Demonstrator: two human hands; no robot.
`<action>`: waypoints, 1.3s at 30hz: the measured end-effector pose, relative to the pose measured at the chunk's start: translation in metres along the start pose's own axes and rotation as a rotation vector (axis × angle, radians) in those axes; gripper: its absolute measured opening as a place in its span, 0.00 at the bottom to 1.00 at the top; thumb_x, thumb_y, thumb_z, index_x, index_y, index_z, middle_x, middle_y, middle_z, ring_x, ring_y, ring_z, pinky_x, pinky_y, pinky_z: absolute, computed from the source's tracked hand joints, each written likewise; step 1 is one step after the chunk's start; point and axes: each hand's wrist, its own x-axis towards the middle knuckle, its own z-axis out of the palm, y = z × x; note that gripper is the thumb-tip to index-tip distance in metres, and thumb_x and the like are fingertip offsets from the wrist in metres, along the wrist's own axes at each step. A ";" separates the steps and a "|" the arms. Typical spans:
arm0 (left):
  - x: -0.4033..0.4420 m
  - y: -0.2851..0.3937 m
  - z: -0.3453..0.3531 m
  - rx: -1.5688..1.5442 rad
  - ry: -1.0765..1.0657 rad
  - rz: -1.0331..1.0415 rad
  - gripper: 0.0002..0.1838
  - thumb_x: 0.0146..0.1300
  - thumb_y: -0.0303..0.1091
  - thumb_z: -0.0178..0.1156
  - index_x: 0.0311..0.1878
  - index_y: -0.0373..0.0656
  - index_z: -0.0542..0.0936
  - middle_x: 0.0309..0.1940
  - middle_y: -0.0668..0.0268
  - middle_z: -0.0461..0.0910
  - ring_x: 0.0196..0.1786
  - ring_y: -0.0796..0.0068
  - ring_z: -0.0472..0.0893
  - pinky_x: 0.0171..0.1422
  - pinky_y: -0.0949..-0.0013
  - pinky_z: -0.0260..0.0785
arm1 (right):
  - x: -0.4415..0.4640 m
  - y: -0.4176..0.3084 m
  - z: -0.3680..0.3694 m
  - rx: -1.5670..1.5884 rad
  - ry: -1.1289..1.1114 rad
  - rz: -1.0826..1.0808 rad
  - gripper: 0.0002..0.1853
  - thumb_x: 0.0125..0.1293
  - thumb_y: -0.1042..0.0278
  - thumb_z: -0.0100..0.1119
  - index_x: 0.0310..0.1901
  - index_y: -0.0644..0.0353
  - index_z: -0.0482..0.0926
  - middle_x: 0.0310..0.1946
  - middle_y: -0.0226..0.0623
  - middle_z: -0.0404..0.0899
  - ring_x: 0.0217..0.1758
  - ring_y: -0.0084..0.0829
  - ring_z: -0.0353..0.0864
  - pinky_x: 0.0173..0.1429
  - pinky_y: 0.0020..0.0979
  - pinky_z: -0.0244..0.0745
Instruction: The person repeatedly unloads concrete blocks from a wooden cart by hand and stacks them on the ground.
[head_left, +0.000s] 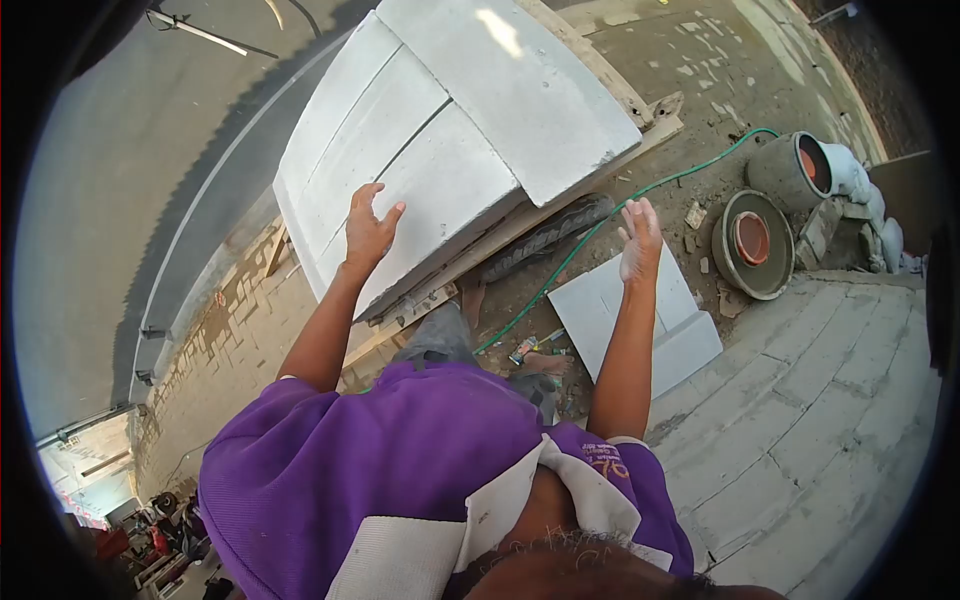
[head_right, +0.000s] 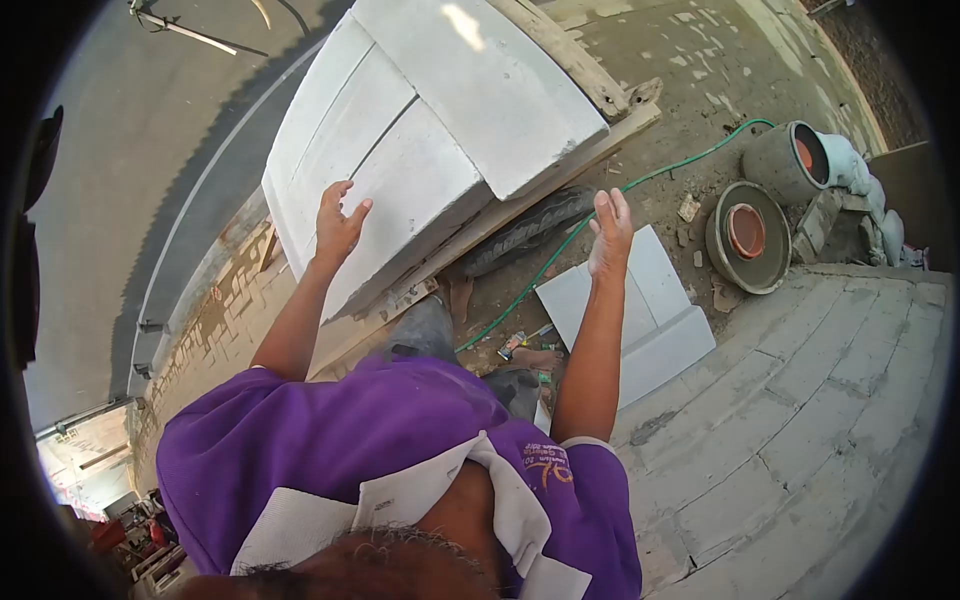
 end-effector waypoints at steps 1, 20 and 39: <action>0.014 -0.007 0.003 -0.028 0.008 0.013 0.28 0.57 0.42 0.70 0.57 0.37 0.75 0.59 0.48 0.74 0.62 0.51 0.74 0.66 0.57 0.66 | 0.010 -0.001 0.031 0.053 -0.038 -0.003 0.52 0.62 0.41 0.65 0.75 0.66 0.49 0.73 0.52 0.58 0.79 0.47 0.53 0.76 0.52 0.42; 0.064 0.059 0.127 0.023 0.108 0.042 0.29 0.73 0.51 0.44 0.70 0.42 0.65 0.76 0.51 0.54 0.79 0.47 0.47 0.79 0.41 0.33 | 0.043 -0.015 0.117 0.375 0.071 -0.097 0.43 0.43 0.78 0.75 0.62 0.72 0.64 0.54 0.45 0.74 0.56 0.38 0.76 0.62 0.36 0.70; 0.071 0.041 0.143 0.085 0.206 0.108 0.31 0.73 0.49 0.44 0.69 0.35 0.66 0.73 0.48 0.60 0.77 0.50 0.55 0.79 0.54 0.42 | -0.143 -0.025 -0.150 0.366 0.191 -0.083 0.38 0.49 0.71 0.63 0.65 0.68 0.65 0.56 0.46 0.74 0.59 0.45 0.75 0.65 0.42 0.69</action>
